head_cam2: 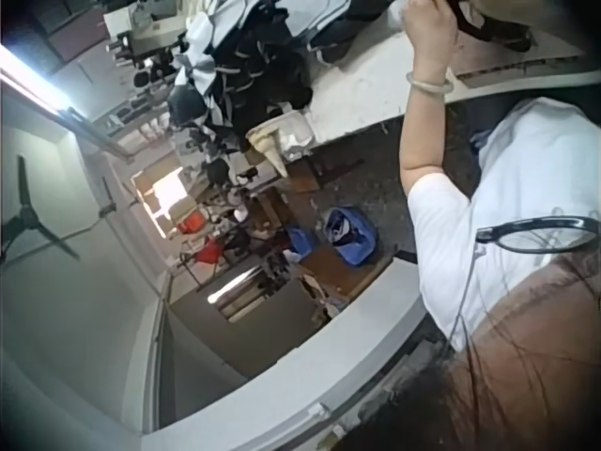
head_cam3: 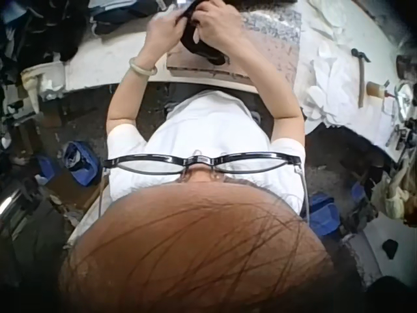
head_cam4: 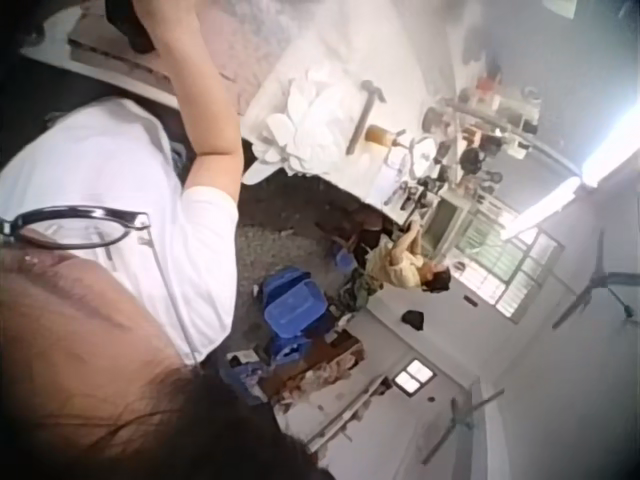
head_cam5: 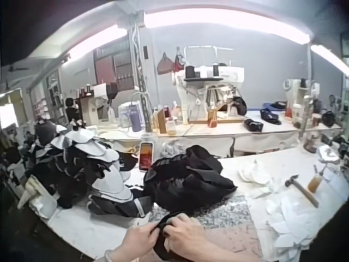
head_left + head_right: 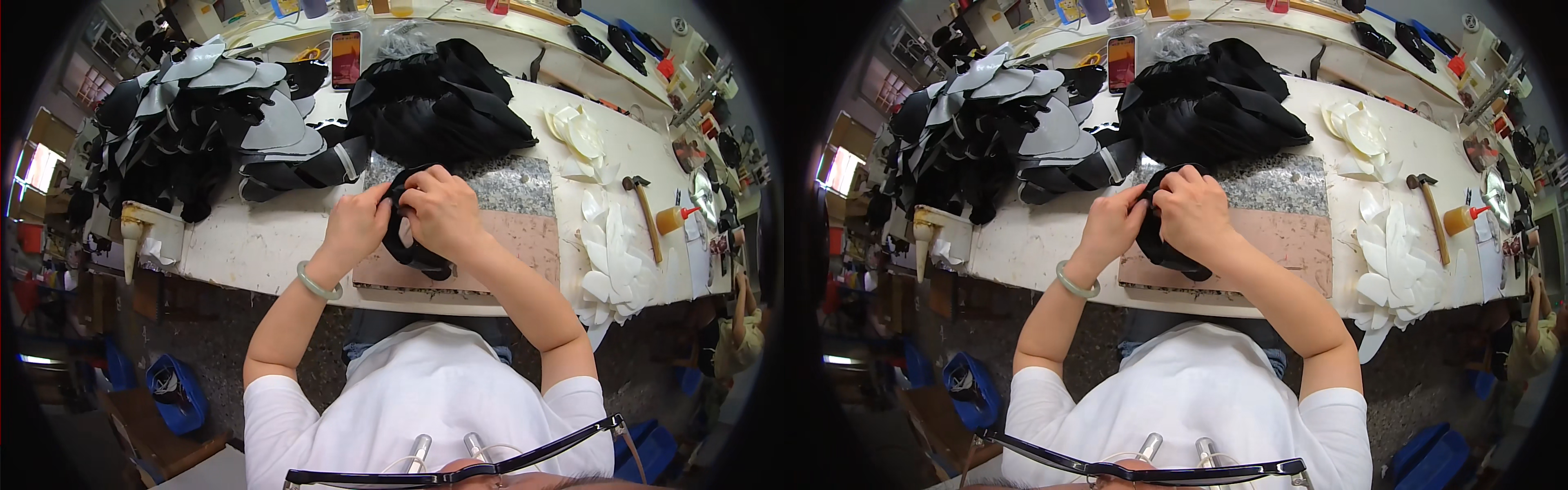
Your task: The person sets aside black pleated fabric, aligns and fits a white liner onto a black shoe upper component, and attaches another black piece onto the shoe component by hand.
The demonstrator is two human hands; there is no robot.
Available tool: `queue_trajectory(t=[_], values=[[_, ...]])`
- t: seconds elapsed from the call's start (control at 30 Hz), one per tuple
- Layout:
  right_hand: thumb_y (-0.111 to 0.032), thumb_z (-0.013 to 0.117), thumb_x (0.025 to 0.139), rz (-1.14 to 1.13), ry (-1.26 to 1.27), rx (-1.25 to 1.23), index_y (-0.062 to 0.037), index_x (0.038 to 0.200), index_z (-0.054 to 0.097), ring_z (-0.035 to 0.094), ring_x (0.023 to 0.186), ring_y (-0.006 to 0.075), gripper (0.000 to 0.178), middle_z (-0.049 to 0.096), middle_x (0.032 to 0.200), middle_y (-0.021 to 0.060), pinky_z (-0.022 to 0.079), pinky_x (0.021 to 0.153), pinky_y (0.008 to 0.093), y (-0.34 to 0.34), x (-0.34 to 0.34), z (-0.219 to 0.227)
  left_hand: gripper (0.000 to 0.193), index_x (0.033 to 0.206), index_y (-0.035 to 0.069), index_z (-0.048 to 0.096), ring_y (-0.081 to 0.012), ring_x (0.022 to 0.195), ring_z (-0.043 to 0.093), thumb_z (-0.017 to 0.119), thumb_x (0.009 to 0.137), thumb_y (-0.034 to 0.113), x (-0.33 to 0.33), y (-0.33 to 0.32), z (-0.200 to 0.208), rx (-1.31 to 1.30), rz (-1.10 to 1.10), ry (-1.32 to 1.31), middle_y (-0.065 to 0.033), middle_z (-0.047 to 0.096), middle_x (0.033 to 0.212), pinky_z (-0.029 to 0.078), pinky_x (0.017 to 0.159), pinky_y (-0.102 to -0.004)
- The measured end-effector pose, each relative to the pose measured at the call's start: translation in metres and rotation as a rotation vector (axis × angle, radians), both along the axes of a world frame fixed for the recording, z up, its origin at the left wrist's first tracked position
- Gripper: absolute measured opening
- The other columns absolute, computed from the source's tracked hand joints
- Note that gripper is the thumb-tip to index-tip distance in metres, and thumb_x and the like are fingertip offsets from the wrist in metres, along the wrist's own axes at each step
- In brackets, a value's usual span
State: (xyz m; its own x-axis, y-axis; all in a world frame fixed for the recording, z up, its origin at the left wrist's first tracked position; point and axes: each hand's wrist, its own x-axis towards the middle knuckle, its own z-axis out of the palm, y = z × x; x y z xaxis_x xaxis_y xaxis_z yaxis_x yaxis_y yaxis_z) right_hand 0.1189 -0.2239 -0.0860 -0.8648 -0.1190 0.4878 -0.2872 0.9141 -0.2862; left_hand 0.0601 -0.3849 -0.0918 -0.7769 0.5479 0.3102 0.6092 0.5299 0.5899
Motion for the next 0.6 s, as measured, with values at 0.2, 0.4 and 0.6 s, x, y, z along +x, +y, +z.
queue_trajectory(t=[0.2,0.4,0.6], values=[[-0.010,0.069,0.071,0.289,-0.349,-0.151,-0.0077,0.087,0.064,0.061,0.095,0.0263,0.017,0.066,0.104,0.0080,0.045,0.079,0.0370,0.037,-0.005,0.024,0.028,0.104,0.004,0.067,-0.0356,0.069,0.063,0.057,0.079,0.012,-0.016,-0.011,0.019,-0.068,-0.189,-0.241,-0.0200,0.064,0.076,0.050,0.064,-0.0392],[-0.017,0.070,0.073,0.246,-0.316,-0.170,-0.0078,0.082,0.067,0.064,0.074,0.0293,0.014,0.068,0.080,0.0100,0.049,0.066,0.0379,0.032,-0.011,0.032,0.033,0.110,0.008,0.066,-0.0281,0.066,0.065,0.058,0.079,0.009,-0.014,-0.019,0.029,-0.177,-0.207,-0.283,-0.0189,0.066,0.079,0.050,0.064,-0.0333],[-0.026,0.069,0.074,0.154,-0.250,-0.134,-0.0107,0.083,0.071,0.064,0.068,0.0302,0.018,0.066,0.070,0.0097,0.050,0.062,0.0386,0.028,-0.011,0.021,0.038,0.118,0.007,0.062,-0.0192,0.067,0.064,0.059,0.080,0.009,-0.007,-0.025,0.037,-0.194,-0.268,-0.474,-0.0176,0.068,0.086,0.050,0.068,-0.0298]])
